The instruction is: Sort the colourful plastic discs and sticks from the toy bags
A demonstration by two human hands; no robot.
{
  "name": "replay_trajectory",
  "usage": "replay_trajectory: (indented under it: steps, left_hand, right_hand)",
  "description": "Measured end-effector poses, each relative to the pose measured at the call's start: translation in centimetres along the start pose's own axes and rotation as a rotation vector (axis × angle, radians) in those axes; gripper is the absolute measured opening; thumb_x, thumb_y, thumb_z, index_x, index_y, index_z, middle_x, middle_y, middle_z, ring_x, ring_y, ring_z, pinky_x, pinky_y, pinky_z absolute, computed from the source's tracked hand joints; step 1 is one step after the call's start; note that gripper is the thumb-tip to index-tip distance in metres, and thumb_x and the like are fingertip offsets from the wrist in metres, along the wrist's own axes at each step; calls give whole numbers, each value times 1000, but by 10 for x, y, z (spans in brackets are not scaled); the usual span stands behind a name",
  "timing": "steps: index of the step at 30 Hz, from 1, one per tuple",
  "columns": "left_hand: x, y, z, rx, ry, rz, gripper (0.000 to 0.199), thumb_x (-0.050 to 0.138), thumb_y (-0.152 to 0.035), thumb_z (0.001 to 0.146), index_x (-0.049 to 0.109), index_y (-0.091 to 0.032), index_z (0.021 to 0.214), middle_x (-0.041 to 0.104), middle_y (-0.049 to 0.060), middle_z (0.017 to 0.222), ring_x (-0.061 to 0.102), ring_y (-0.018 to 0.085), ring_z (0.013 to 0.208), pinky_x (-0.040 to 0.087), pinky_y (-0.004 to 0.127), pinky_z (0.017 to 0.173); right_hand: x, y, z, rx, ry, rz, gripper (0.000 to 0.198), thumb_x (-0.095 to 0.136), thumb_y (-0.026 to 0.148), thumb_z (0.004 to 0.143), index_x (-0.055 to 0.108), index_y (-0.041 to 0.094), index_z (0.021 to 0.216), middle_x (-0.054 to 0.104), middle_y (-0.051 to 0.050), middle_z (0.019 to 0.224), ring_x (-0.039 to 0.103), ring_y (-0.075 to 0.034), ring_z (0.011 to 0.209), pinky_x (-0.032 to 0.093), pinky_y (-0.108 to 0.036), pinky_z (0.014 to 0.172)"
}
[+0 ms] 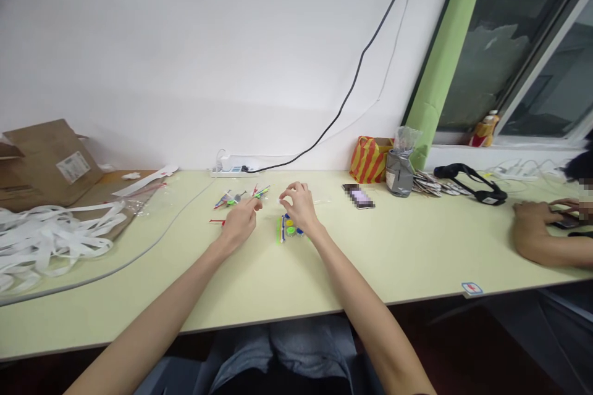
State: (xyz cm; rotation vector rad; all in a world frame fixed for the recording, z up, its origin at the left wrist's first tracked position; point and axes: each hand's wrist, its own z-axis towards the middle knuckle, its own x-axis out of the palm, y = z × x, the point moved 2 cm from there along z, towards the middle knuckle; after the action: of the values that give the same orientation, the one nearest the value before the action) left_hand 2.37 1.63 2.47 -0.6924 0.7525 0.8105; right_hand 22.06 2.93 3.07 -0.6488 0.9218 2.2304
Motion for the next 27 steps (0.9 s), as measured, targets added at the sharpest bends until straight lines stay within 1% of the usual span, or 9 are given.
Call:
replay_trajectory:
  steps: [3, 6, 8, 12, 15, 19, 21, 24, 27]
  left_hand:
    - [-10, 12, 3, 53, 48, 82, 40, 42, 5, 68, 64, -21, 89, 67, 12, 102, 57, 31, 106, 44, 44, 90]
    - [-22, 32, 2, 110, 172, 71, 44, 43, 4, 68, 67, -22, 94, 66, 11, 103, 58, 30, 106, 44, 42, 91]
    - [-29, 48, -2, 74, 196, 58, 43, 47, -1, 73, 68, -24, 103, 65, 11, 108, 56, 30, 108, 44, 42, 91]
    - [-40, 76, -10, -55, 178, 60, 35, 60, -24, 82, 68, -28, 115, 63, 11, 118, 51, 33, 118, 41, 44, 98]
    - [-43, 87, -15, -137, 267, 49, 41, 68, -29, 76, 69, -33, 116, 63, 9, 121, 49, 33, 122, 41, 43, 99]
    - [-41, 90, -16, -220, 361, -4, 45, 69, -24, 70, 70, -33, 114, 68, 6, 112, 58, 29, 110, 46, 35, 86]
    - [-39, 91, -15, -251, 360, 9, 34, 71, -22, 66, 73, -30, 100, 70, 7, 104, 61, 28, 102, 47, 32, 78]
    - [-39, 92, -14, -285, 332, 38, 13, 73, -23, 63, 71, -25, 75, 70, 7, 88, 64, 28, 86, 45, 31, 70]
    - [-42, 88, -11, -303, 269, 39, 11, 72, -32, 69, 64, -24, 70, 68, 6, 83, 63, 26, 78, 43, 32, 67]
  right_hand:
    - [3, 3, 9, -28, 80, -55, 4, 70, 23, 86, 75, 24, 86, 58, -9, 111, 46, -27, 110, 38, -43, 94]
    - [18, 8, 8, -104, 243, -109, 3, 73, 20, 83, 75, 22, 81, 58, -9, 112, 44, -28, 113, 37, -43, 93]
    - [29, 11, 4, -117, 302, -114, 4, 73, 20, 84, 75, 22, 82, 58, -10, 111, 44, -27, 113, 37, -42, 93]
    - [43, 13, -2, -96, 331, -102, 7, 69, 20, 87, 75, 21, 85, 58, -11, 110, 46, -26, 111, 38, -41, 91]
    - [41, 13, -3, -98, 303, -91, 9, 68, 15, 86, 74, 21, 89, 59, -10, 111, 46, -26, 112, 38, -40, 92]
    - [31, 12, -5, -112, 183, -11, 32, 51, 0, 87, 72, 21, 97, 60, -9, 107, 48, -23, 107, 40, -38, 91]
    - [26, 12, -7, -112, 110, 32, 40, 43, -5, 85, 71, 21, 95, 62, -8, 102, 50, -23, 101, 41, -36, 88]
    - [19, 16, -13, -111, 32, 57, 39, 41, -4, 84, 71, 20, 90, 63, -8, 95, 51, -24, 96, 41, -36, 87]
    - [14, 29, -17, -117, 1, 88, 37, 40, 1, 89, 70, 20, 96, 64, -8, 93, 53, -24, 95, 41, -36, 88]
